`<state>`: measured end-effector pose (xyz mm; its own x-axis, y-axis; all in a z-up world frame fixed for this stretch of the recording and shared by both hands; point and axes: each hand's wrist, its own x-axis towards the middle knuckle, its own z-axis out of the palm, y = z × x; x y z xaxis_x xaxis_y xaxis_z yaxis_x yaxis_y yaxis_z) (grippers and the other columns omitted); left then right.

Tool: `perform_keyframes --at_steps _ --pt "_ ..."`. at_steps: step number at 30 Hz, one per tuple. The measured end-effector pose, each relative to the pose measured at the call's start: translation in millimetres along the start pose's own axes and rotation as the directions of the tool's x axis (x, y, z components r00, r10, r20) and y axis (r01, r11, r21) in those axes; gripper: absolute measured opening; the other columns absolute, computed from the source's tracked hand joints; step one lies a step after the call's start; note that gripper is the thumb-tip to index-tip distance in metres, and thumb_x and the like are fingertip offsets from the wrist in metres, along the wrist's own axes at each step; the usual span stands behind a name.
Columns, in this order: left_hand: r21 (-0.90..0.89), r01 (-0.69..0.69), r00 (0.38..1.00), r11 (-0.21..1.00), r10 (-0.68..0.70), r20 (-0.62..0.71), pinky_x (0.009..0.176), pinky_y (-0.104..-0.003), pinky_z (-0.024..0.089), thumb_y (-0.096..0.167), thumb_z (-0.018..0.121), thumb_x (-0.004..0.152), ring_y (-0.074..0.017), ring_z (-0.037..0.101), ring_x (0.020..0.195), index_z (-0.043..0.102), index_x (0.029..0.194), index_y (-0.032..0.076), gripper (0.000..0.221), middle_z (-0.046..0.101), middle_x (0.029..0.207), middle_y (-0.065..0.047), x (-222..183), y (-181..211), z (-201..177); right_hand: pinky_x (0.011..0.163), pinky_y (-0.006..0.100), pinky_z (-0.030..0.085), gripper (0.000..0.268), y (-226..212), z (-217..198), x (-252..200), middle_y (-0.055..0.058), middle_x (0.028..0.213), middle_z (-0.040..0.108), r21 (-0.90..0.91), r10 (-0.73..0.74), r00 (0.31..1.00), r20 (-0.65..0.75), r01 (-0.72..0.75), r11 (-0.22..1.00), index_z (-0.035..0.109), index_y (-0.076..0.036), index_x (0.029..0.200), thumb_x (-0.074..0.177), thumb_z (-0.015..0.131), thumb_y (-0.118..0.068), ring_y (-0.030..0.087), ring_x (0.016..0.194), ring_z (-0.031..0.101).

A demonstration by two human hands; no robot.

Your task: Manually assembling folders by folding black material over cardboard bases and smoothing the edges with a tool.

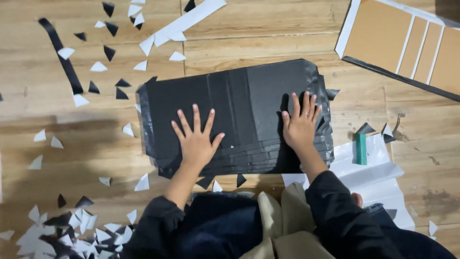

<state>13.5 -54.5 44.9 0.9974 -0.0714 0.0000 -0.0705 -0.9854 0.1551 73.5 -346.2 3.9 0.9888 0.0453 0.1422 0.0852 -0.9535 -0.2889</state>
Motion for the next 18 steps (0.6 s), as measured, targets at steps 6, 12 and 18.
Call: perform_keyframes --at_steps 6,12,18 --pt "-0.141 0.062 0.933 0.988 -0.007 0.359 0.098 -0.070 -0.014 0.079 0.056 0.066 -0.0534 -0.021 0.132 0.009 0.150 0.026 0.110 -0.013 0.154 -0.019 8.7 -2.6 -30.3 0.097 0.053 0.025 0.066 148.1 -27.3 -43.5 0.022 0.128 0.021 0.157 0.467 0.875 -0.129 -0.447 0.880 0.039 -0.013 0.136 0.075 0.066 -0.008 0.047 0.119 0.026" --pt "-0.193 0.128 0.900 0.973 -0.032 0.434 0.097 -0.066 -0.022 0.070 0.064 0.068 -0.0479 -0.030 0.131 0.005 0.150 0.033 0.108 -0.021 0.153 -0.013 14.6 -9.0 -22.2 0.077 0.051 0.038 0.054 210.4 -13.3 -60.8 0.020 0.106 0.044 -0.045 0.621 0.769 -0.154 -0.633 0.773 0.051 -0.019 0.120 0.070 0.064 -0.003 0.047 0.095 0.051" --pt "-0.179 0.148 0.887 0.973 -0.050 0.460 0.097 -0.065 -0.023 0.067 0.066 0.069 -0.0452 -0.032 0.131 0.004 0.149 0.037 0.106 -0.025 0.152 -0.009 16.6 -8.8 -21.9 0.083 0.045 0.045 0.047 -86.8 -63.4 -51.6 0.020 0.090 0.053 0.603 0.413 0.891 0.185 -0.435 0.669 0.045 -0.007 0.120 0.080 0.068 -0.013 0.036 0.081 0.058"
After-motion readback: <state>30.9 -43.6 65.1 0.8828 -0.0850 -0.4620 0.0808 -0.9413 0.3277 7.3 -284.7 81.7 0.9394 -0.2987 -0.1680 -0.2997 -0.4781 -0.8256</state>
